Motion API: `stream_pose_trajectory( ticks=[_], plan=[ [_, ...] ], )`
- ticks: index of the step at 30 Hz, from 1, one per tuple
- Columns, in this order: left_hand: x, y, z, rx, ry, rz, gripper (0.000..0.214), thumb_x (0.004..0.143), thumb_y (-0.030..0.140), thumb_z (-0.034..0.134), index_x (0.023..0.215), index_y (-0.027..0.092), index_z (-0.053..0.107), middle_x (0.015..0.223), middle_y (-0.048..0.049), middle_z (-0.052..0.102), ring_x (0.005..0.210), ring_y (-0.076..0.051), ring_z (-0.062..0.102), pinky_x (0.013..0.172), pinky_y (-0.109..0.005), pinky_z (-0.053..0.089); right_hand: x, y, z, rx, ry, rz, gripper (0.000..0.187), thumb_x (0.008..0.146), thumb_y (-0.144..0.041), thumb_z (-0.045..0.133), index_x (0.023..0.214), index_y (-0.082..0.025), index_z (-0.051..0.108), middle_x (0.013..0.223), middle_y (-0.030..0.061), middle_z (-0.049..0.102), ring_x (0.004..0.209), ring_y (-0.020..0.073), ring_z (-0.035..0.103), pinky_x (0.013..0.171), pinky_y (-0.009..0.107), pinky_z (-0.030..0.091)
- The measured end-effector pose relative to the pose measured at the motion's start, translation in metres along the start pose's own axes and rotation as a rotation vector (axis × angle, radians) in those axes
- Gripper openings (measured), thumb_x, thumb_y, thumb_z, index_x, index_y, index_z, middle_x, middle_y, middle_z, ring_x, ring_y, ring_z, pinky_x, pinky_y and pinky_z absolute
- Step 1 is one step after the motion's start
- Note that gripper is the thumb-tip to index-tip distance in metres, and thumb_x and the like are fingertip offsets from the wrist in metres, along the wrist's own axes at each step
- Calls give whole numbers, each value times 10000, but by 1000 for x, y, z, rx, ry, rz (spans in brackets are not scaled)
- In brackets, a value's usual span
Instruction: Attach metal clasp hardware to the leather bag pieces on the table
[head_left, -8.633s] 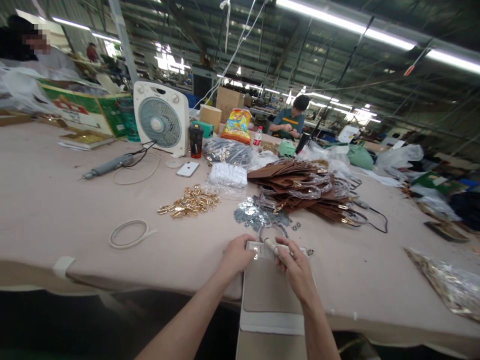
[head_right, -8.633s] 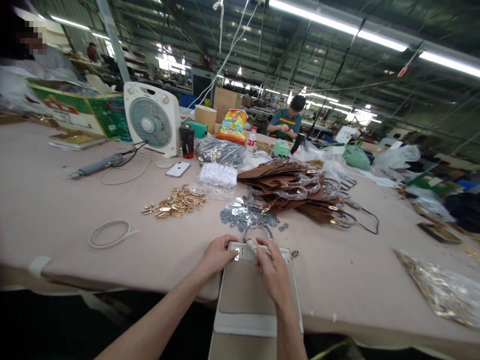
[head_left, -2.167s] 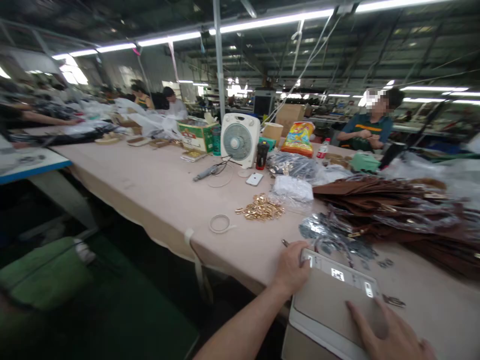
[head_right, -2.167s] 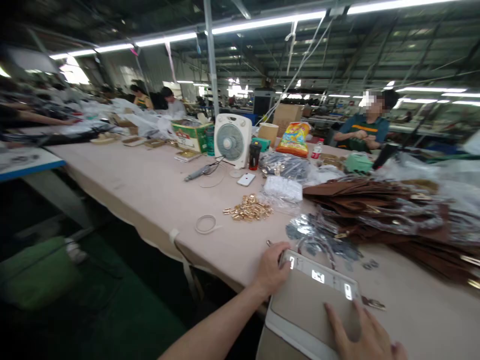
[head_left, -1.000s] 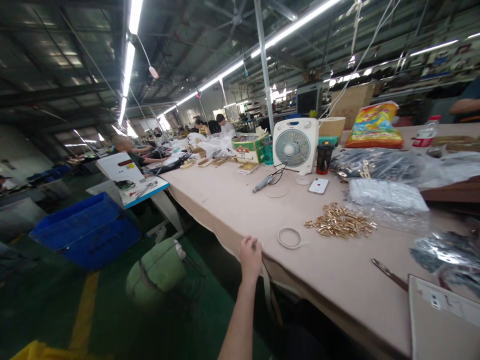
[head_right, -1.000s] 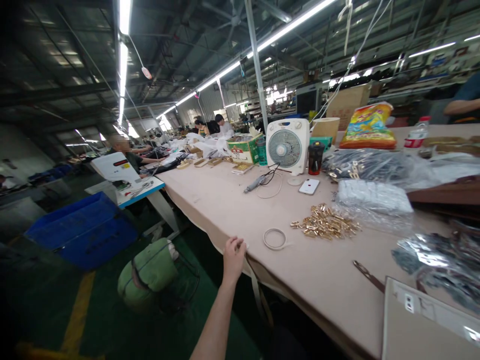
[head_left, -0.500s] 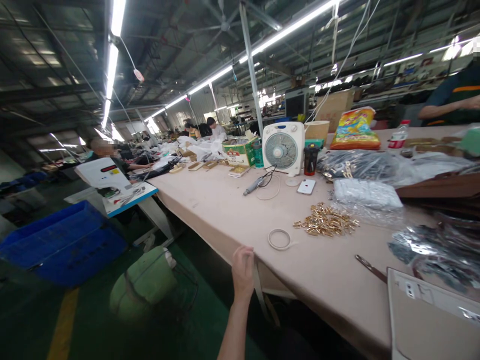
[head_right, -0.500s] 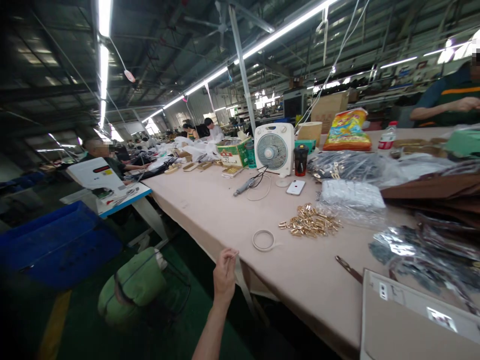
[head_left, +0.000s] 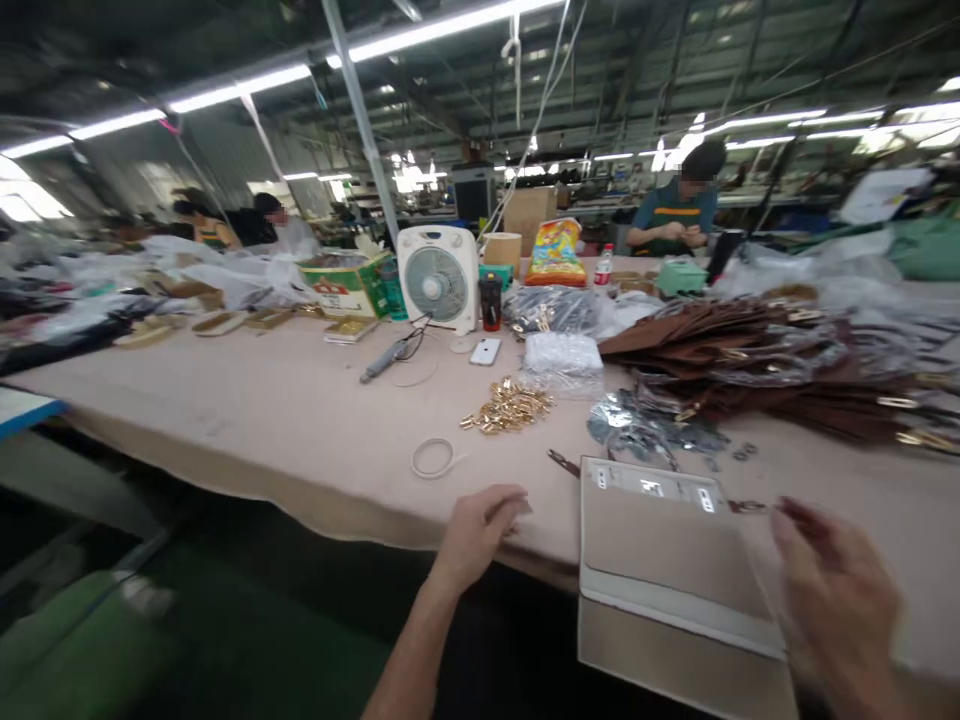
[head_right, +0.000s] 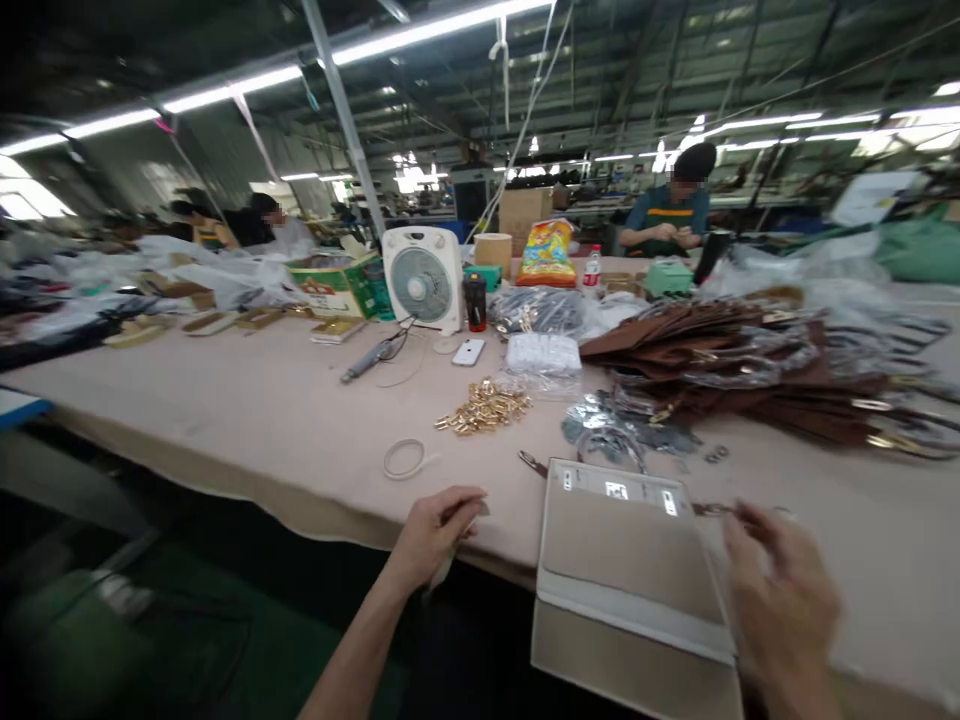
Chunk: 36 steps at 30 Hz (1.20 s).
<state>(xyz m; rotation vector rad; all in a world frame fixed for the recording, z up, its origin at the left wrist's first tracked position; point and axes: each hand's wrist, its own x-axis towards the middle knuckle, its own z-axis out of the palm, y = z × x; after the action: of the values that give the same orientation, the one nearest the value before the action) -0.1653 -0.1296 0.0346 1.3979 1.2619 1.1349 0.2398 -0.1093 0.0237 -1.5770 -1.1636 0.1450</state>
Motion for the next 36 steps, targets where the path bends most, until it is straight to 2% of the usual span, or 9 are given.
stream_pose_trajectory(
  ticks=[2,4,9,16,21,24,27,30,36],
  plan=[
    [14,2,26,4,-124,18,473,942,295,616,1407,210,615,981,-32,754,754,-144,697,774,-269,587,-7,-12,7,90,-315,-45,339,932,-546,699,1124,-272,751,1013,120,758,940,302,722,908,470,575],
    [27,2,49,36,-226,50,610,910,218,587,1514,218,500,953,-21,759,739,-143,709,773,-265,577,-17,-31,22,165,-603,-190,283,952,-502,687,1091,-268,762,1098,94,754,1005,282,719,938,434,579],
    [46,3,89,138,-382,92,671,861,165,536,1527,226,484,950,-22,781,642,-154,707,667,-251,553,-35,-61,48,220,-781,-383,286,974,-402,692,1219,-257,720,1159,97,725,977,250,710,875,387,618],
    [46,14,113,299,-305,245,652,822,113,546,1455,263,593,1096,-74,794,980,-263,747,870,-325,563,-33,-50,59,210,-872,-430,194,988,-375,679,1128,-258,742,1084,94,738,988,266,698,862,384,600],
    [46,21,116,367,-412,190,618,849,86,518,1443,237,594,788,-18,765,725,-217,725,774,-293,546,-34,-35,62,220,-872,-399,150,1007,-354,653,1080,-268,752,1047,69,744,980,257,698,893,385,567],
    [48,18,118,315,-415,148,575,902,129,513,1468,219,565,855,-31,779,660,-188,704,740,-285,545,-35,-29,63,239,-874,-379,144,1014,-348,643,1062,-264,749,1034,63,743,973,251,696,889,380,556],
    [52,11,118,346,-385,206,367,932,196,555,1264,205,709,1058,-76,783,790,-192,723,812,-290,543,-34,-27,62,256,-857,-351,135,1016,-344,642,1027,-262,749,1014,57,739,969,247,691,884,374,549],
    [56,6,117,467,-402,286,229,954,267,587,998,192,799,1022,-88,791,967,-240,716,887,-299,515,-32,-29,60,259,-843,-344,133,1016,-338,645,981,-263,749,978,52,731,936,241,681,850,367,543],
    [59,-2,117,458,-429,269,254,973,278,573,1036,245,817,1012,-45,815,943,-218,724,843,-264,498,-30,-31,60,226,-885,-382,160,1021,-365,634,986,-265,753,969,64,733,917,250,680,835,381,556]
  ],
)
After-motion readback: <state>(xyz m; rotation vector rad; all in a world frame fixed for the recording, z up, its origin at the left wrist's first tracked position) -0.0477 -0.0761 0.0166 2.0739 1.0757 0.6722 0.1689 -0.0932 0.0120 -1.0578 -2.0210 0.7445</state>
